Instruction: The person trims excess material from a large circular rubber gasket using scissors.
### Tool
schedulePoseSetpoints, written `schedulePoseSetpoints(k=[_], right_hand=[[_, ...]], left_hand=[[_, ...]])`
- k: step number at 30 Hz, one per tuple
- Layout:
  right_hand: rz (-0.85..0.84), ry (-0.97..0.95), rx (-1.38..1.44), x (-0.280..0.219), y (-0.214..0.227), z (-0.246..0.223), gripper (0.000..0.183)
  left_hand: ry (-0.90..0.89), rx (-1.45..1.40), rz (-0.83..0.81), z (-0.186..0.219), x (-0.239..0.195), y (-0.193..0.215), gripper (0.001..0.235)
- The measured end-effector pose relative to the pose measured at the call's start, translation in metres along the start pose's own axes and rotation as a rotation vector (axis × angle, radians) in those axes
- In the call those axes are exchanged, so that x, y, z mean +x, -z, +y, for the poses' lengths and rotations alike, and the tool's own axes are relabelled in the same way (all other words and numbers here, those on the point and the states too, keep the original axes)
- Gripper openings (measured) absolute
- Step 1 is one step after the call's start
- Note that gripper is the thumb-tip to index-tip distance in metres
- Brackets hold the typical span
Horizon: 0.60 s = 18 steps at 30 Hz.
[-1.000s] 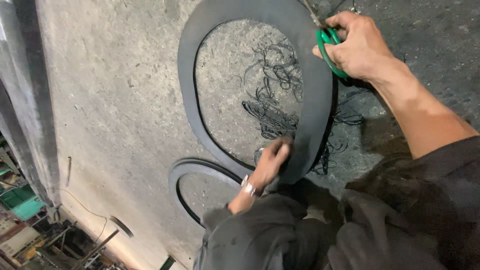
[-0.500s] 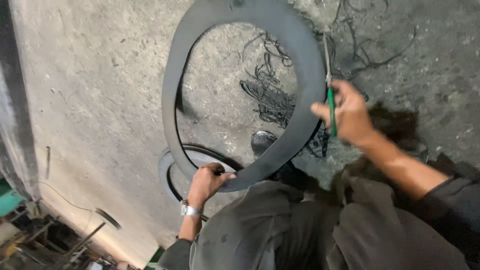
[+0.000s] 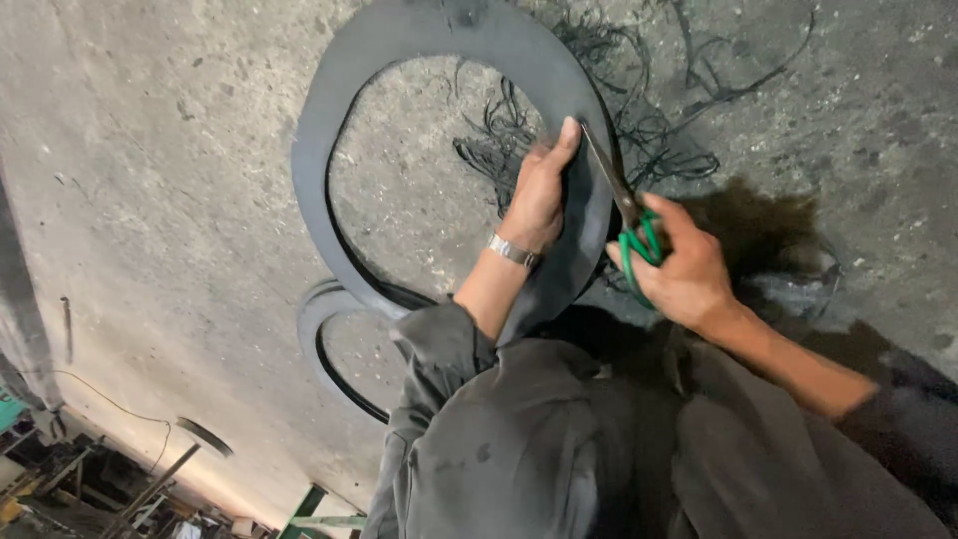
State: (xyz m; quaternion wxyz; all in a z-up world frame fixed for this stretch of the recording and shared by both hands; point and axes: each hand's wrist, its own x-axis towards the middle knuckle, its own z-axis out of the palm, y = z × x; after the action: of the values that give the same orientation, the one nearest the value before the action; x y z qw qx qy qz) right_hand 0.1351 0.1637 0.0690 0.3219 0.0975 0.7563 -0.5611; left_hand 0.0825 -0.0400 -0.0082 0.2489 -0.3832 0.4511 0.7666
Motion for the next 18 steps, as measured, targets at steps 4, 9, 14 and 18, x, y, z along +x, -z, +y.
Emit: schedulePoseSetpoints(k=[4, 9, 14, 18], right_hand=[[0.154, 0.217, -0.168, -0.018, 0.022, 0.023, 0.064], [0.099, 0.191, -0.282, -0.028, 0.027, 0.029, 0.057], [0.127, 0.306, -0.337, -0.023, 0.023, 0.029, 0.053], [0.077, 0.316, -0.337, -0.019, 0.02, 0.029, 0.054]], left_hand=[[-0.002, -0.037, 0.104, -0.011, -0.002, 0.0, 0.045], [-0.116, -0.125, 0.143, -0.009, 0.001, -0.005, 0.049], [-0.169, -0.081, 0.127, -0.016, 0.004, -0.007, 0.049], [-0.192, -0.083, 0.137, -0.017, 0.002, -0.007, 0.049]])
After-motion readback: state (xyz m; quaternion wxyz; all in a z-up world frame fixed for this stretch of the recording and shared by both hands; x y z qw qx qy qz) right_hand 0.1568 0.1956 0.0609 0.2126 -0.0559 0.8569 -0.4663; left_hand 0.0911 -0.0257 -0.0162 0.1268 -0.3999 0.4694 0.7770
